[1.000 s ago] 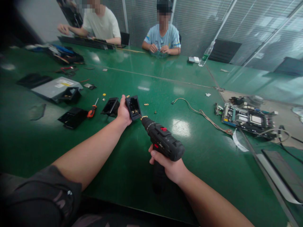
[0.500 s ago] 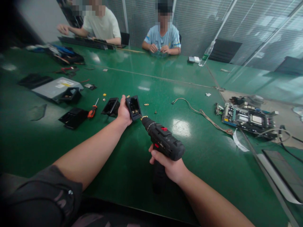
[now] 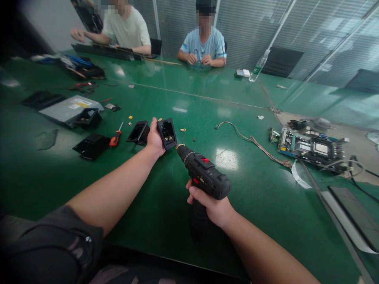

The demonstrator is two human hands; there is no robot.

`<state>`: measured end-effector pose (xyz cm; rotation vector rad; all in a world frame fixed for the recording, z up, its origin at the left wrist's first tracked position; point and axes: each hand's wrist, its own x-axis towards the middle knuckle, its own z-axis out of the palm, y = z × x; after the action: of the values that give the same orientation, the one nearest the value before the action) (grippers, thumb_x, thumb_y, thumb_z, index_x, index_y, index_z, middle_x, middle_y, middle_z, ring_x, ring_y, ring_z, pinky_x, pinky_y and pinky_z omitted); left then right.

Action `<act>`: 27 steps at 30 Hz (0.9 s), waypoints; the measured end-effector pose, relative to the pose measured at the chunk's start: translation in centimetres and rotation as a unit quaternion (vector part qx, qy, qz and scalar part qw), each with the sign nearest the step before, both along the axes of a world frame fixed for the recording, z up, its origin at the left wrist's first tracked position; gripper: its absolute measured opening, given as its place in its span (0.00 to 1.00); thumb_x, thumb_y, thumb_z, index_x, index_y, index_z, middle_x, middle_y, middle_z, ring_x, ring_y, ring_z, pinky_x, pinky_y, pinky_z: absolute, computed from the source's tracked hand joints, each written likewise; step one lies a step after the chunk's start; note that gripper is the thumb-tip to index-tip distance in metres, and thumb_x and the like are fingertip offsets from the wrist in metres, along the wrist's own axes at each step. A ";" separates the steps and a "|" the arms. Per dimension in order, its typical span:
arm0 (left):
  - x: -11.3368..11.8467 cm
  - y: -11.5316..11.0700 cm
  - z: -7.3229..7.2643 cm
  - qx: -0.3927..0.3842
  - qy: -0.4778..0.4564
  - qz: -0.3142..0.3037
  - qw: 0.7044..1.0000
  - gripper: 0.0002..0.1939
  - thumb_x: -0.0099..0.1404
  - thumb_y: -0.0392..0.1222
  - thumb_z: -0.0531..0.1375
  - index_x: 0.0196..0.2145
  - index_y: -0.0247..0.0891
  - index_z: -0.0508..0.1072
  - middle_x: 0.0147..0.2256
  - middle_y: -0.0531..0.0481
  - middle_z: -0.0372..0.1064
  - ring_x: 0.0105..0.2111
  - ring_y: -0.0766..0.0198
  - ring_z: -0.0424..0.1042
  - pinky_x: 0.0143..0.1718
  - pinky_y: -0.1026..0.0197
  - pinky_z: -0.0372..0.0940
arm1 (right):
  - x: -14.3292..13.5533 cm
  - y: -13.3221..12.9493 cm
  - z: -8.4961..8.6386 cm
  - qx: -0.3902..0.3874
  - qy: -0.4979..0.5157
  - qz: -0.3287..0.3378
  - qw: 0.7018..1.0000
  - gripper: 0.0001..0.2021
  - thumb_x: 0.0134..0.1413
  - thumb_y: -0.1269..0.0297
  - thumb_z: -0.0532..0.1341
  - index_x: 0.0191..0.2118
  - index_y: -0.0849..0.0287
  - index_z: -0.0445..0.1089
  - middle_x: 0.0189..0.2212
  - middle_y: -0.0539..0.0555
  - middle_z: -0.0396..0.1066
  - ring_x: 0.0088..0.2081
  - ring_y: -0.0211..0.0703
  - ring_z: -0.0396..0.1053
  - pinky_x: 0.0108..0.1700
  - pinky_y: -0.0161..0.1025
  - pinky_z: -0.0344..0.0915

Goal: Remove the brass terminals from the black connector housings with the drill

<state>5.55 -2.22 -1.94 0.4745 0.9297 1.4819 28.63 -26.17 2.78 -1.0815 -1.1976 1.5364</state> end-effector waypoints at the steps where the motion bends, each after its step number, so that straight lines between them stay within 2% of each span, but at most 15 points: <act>1: 0.0 0.0 0.0 -0.001 0.000 -0.001 1.000 0.41 0.67 0.88 0.70 0.47 0.45 0.83 0.43 0.40 0.87 0.58 0.34 0.87 0.62 0.39 0.80 | 0.0 0.0 0.1 -0.001 0.003 0.000 1.000 0.21 0.66 0.41 0.84 0.46 0.54 0.88 0.39 0.55 0.87 0.32 0.48 0.85 0.40 0.46 0.84; 6: 0.0 0.0 0.1 -0.001 -0.002 0.005 1.000 0.39 0.67 0.86 0.71 0.44 0.44 0.83 0.42 0.40 0.88 0.56 0.36 0.89 0.61 0.41 0.82 | 0.0 0.1 0.2 -0.008 0.013 0.002 1.000 0.22 0.65 0.40 0.85 0.46 0.53 0.88 0.39 0.55 0.87 0.32 0.48 0.85 0.39 0.46 0.84; 11: 0.0 0.2 -0.2 0.001 -0.010 0.003 1.000 0.45 0.65 0.89 0.71 0.52 0.44 0.86 0.44 0.40 0.89 0.55 0.35 0.90 0.59 0.39 0.83 | 0.0 0.1 0.1 -0.009 0.012 -0.004 1.000 0.21 0.64 0.40 0.86 0.46 0.50 0.88 0.42 0.55 0.88 0.32 0.50 0.84 0.39 0.49 0.86; 14: -0.1 0.4 -0.5 0.006 -0.010 0.003 1.000 0.45 0.64 0.89 0.72 0.54 0.44 0.86 0.45 0.40 0.89 0.55 0.35 0.89 0.59 0.40 0.82 | 0.1 0.1 0.1 -0.005 0.013 -0.004 1.000 0.20 0.64 0.42 0.86 0.47 0.51 0.88 0.42 0.55 0.88 0.33 0.49 0.85 0.39 0.48 0.86; 20: -0.2 0.2 -0.3 0.003 -0.008 -0.004 1.000 0.37 0.70 0.84 0.71 0.46 0.43 0.83 0.43 0.39 0.88 0.59 0.36 0.87 0.64 0.41 0.79 | 0.0 0.1 0.2 0.000 0.017 -0.002 1.000 0.19 0.66 0.44 0.85 0.48 0.53 0.87 0.42 0.55 0.87 0.32 0.46 0.85 0.39 0.45 0.85; 27: 0.1 0.0 0.1 0.019 -0.002 0.006 1.000 0.40 0.63 0.87 0.74 0.42 0.44 0.83 0.42 0.39 0.88 0.59 0.32 0.88 0.61 0.38 0.82 | 0.0 0.1 0.1 0.002 -0.004 0.003 1.000 0.17 0.67 0.46 0.83 0.47 0.53 0.86 0.39 0.55 0.87 0.33 0.48 0.85 0.40 0.46 0.85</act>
<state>5.68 -2.25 -1.86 0.4939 0.9036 1.5142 28.64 -26.08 2.92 -1.0830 -1.2098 1.5348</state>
